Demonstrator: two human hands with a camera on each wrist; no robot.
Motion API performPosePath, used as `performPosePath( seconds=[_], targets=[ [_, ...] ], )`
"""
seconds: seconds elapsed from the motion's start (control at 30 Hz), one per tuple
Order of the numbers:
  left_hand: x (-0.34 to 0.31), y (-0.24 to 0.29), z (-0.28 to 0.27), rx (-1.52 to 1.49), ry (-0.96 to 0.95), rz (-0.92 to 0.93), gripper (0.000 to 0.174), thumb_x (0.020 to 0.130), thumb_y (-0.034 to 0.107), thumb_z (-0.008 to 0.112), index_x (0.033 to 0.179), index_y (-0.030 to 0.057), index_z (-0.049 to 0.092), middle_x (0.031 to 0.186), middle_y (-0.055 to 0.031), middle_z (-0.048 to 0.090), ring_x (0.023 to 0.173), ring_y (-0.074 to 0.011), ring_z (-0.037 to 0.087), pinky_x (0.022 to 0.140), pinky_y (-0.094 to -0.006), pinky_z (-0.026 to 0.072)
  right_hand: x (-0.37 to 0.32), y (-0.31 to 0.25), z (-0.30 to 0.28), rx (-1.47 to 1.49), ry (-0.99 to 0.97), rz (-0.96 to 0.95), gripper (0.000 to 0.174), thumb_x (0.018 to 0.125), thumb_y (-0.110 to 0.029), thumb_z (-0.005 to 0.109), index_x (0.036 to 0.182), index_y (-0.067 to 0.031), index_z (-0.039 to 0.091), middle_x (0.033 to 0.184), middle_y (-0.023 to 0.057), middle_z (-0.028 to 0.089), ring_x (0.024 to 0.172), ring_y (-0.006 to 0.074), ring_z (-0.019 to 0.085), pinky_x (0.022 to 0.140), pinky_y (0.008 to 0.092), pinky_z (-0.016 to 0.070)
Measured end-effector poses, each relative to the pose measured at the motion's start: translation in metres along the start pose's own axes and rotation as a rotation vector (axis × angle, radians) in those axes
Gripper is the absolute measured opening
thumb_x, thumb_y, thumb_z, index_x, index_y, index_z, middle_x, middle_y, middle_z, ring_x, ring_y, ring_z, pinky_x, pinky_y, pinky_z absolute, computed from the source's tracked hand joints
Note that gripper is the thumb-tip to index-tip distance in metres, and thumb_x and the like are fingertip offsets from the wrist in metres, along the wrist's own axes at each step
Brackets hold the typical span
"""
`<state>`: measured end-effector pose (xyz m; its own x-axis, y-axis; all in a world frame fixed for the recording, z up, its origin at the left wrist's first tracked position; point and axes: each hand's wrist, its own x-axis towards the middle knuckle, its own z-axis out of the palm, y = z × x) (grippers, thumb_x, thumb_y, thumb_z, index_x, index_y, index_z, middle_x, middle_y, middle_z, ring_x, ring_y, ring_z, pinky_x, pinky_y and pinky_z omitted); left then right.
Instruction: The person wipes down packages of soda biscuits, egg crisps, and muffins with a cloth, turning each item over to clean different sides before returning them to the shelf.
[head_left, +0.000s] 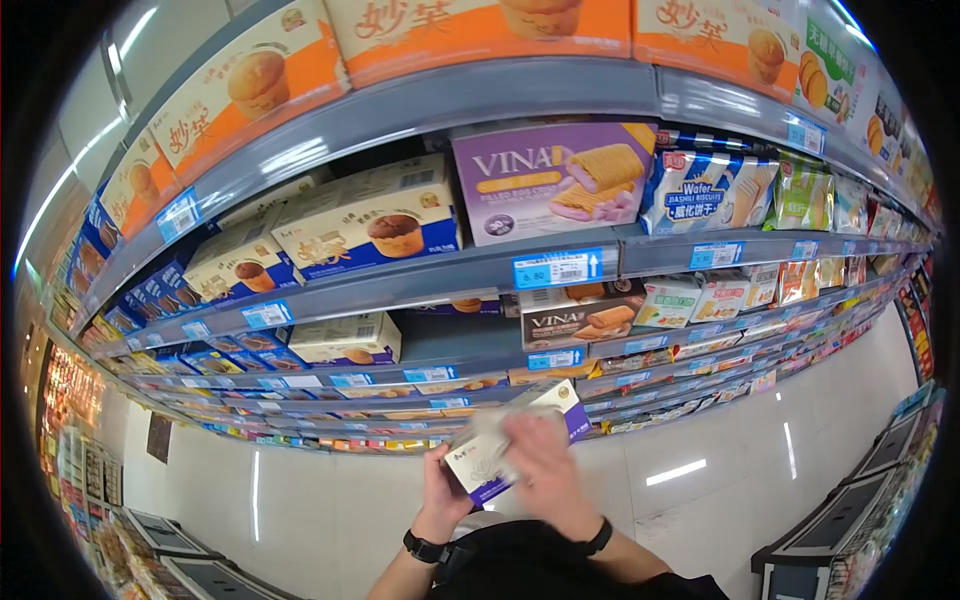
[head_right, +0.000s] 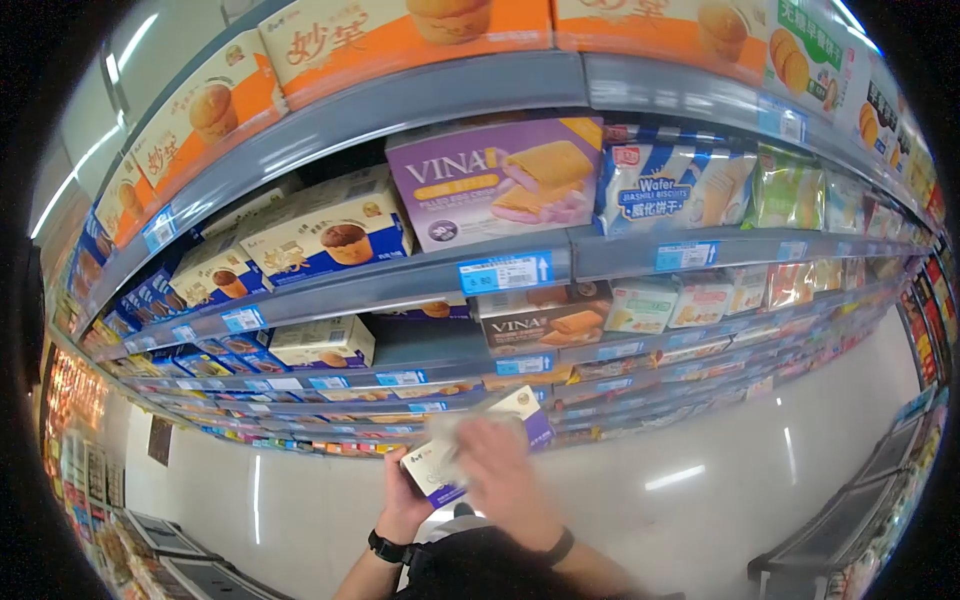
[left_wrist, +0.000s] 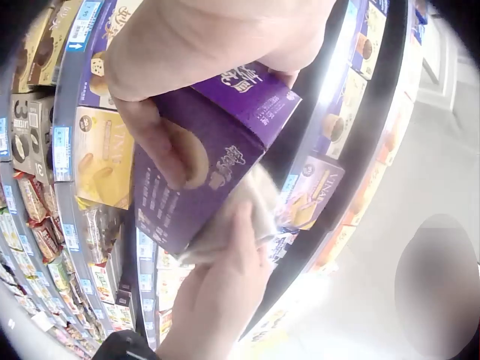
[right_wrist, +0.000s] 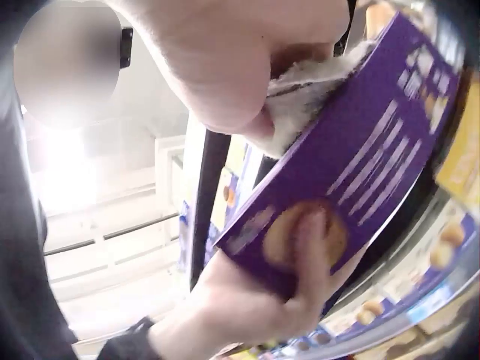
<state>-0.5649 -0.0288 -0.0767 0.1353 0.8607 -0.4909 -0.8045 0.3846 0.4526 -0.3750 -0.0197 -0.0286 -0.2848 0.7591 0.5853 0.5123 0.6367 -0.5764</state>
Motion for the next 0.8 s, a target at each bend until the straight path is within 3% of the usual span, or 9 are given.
performPosePath(
  seconds=[0.07,0.1,0.2,0.33,0.4,0.53,0.63,0.7,0.8],
  targets=[
    [0.006,0.011,-0.021,0.069,0.021,0.015,0.069,0.092,0.058,0.046,0.128,0.0008,0.059,0.123,-0.0182,0.065,0.113,-0.0317,0.063,0.1,-0.0474,0.0501,0.003,-0.037,0.037,0.189,-0.05,-0.178,0.037,0.074,0.001,0.064,0.11,-0.0046,0.069,0.136,0.0139,0.061,0.131,0.0315,0.055,0.113,0.0491,0.0396],
    [-0.001,0.033,-0.01,-0.018,-0.167,-0.039,0.068,0.092,0.059,0.048,0.127,0.0008,0.059,0.121,-0.0183,0.066,0.111,-0.0318,0.064,0.099,-0.0444,0.051,0.005,-0.048,0.046,0.177,-0.05,-0.181,0.037,0.074,0.001,0.064,0.11,-0.0046,0.069,0.136,0.0139,0.061,0.131,0.0315,0.055,0.113,0.0491,0.0396],
    [-0.014,0.066,-0.014,0.003,-0.145,-0.102,0.067,0.092,0.057,0.049,0.128,0.001,0.058,0.119,-0.0182,0.067,0.108,-0.0318,0.066,0.098,-0.0431,0.051,0.016,-0.065,0.066,0.14,-0.262,-0.332,0.037,0.074,-0.003,0.067,0.111,-0.0056,0.069,0.136,0.0124,0.061,0.13,0.0288,0.056,0.112,0.048,0.0411],
    [-0.001,0.093,-0.042,-0.048,-0.186,-0.12,0.07,0.091,0.051,0.051,0.139,0.0,0.051,0.131,-0.0184,0.062,0.117,-0.032,0.062,0.103,-0.0446,0.0476,0.037,-0.046,0.051,-0.04,-0.089,-0.126,0.04,0.074,0.004,0.06,0.112,-0.0053,0.069,0.135,0.0133,0.061,0.133,0.0326,0.052,0.114,0.0509,0.0367],
    [-0.001,0.105,-0.05,-0.064,-0.238,-0.151,0.068,0.091,0.049,0.051,0.14,0.001,0.05,0.135,-0.0181,0.06,0.121,-0.033,0.06,0.103,-0.0467,0.0473,0.043,-0.038,0.05,-0.33,0.144,0.156,0.042,0.072,0.006,0.057,0.111,-0.0045,0.069,0.137,0.0143,0.06,0.135,0.0345,0.05,0.115,0.053,0.0338],
    [0.006,0.114,-0.071,-0.043,-0.224,-0.127,0.065,0.092,0.048,0.051,0.14,0.0047,0.051,0.134,-0.0153,0.061,0.121,-0.0302,0.06,0.102,-0.0465,0.0478,0.041,-0.066,0.091,-0.342,0.158,0.146,0.04,0.073,0.005,0.058,0.11,-0.0057,0.069,0.14,0.013,0.058,0.136,0.0332,0.049,0.115,0.0518,0.0344],
    [-0.011,0.129,-0.056,0.082,-0.158,-0.064,0.067,0.092,0.053,0.05,0.137,0.0033,0.054,0.128,-0.0185,0.063,0.114,-0.0318,0.064,0.102,-0.045,0.0489,0.032,-0.093,0.125,-0.075,-0.132,-0.023,0.042,0.073,0.003,0.06,0.113,-0.0086,0.069,0.143,0.0108,0.056,0.137,0.0318,0.049,0.115,0.0498,0.0349],
    [-0.014,0.141,-0.057,0.235,-0.186,-0.007,0.067,0.092,0.053,0.051,0.137,0.0034,0.054,0.129,-0.0189,0.063,0.115,-0.0321,0.063,0.102,-0.0449,0.0488,0.033,-0.101,0.128,0.09,-0.366,-0.244,0.046,0.072,0.003,0.061,0.118,-0.0033,0.063,0.141,0.017,0.055,0.135,0.034,0.049,0.114,0.0534,0.0354],
    [0.0,0.137,-0.068,-0.077,-0.182,-0.142,0.07,0.09,0.054,0.052,0.138,0.0025,0.053,0.133,-0.0201,0.061,0.117,-0.0337,0.062,0.103,-0.046,0.0485,0.03,-0.07,0.1,-0.114,-0.24,-0.147,0.046,0.072,0.003,0.062,0.117,-0.002,0.063,0.141,0.0178,0.054,0.136,0.0356,0.048,0.115,0.0538,0.0342]
  ],
)
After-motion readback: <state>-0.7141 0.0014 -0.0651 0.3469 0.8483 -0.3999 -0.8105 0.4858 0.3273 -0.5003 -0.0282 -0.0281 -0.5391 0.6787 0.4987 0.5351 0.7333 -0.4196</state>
